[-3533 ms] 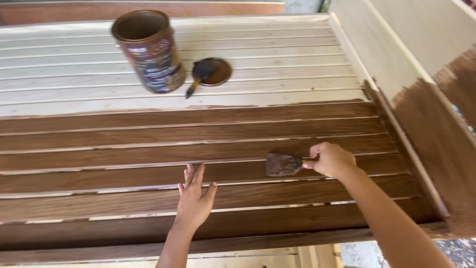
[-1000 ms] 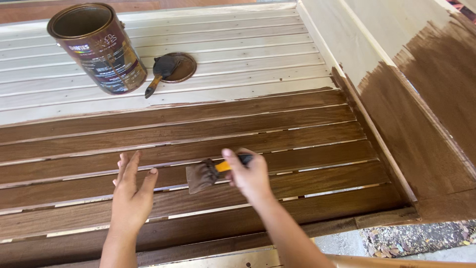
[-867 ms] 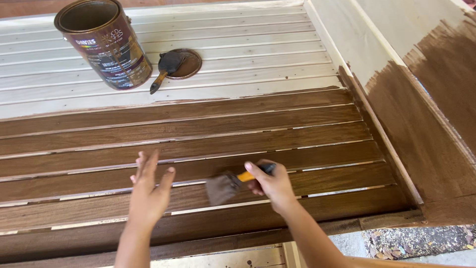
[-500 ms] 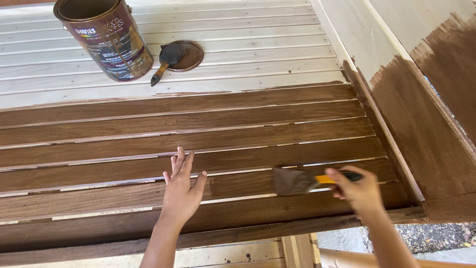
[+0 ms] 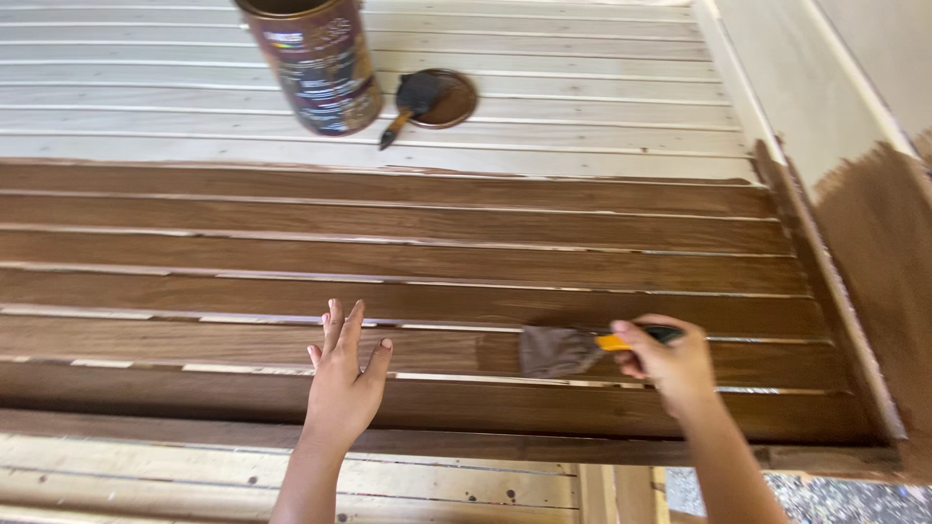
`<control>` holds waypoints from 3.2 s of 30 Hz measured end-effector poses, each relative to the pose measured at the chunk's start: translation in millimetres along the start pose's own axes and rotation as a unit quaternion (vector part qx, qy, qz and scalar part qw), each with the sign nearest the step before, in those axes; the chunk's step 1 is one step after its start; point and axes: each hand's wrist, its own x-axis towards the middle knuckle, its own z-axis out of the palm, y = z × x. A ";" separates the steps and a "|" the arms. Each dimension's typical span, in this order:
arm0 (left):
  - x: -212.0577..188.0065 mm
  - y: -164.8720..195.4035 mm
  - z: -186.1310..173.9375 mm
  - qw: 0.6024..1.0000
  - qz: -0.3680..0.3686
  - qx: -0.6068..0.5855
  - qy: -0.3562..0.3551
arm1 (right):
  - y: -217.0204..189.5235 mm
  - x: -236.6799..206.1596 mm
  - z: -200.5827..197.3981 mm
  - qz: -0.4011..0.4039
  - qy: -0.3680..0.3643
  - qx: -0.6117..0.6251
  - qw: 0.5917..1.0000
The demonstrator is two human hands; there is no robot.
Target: The person applies brown wood stain to a slatted wooden bench panel using a wide brush, dipping the brush into an open stain can. They brush across the slats, working along the panel to coat the bare wood, and reload the brush from the can as they go.
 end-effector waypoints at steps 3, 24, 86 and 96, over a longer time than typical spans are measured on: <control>-0.9 -26.5 -27.1 1.000 -0.009 0.000 0.022 | -17.0 -3.5 104.7 0.011 -0.047 0.006 0.999; 25.1 -176.6 -167.2 0.989 -0.069 0.022 0.132 | -78.4 -95.9 521.4 -0.062 -0.179 0.009 0.982; -0.3 61.4 37.9 0.960 0.104 0.056 -0.254 | 50.7 -53.9 15.5 -0.193 0.077 -0.776 0.595; 17.9 36.2 14.3 0.981 0.128 -0.041 -0.137 | -27.8 -157.8 90.0 -0.449 0.187 -0.428 0.762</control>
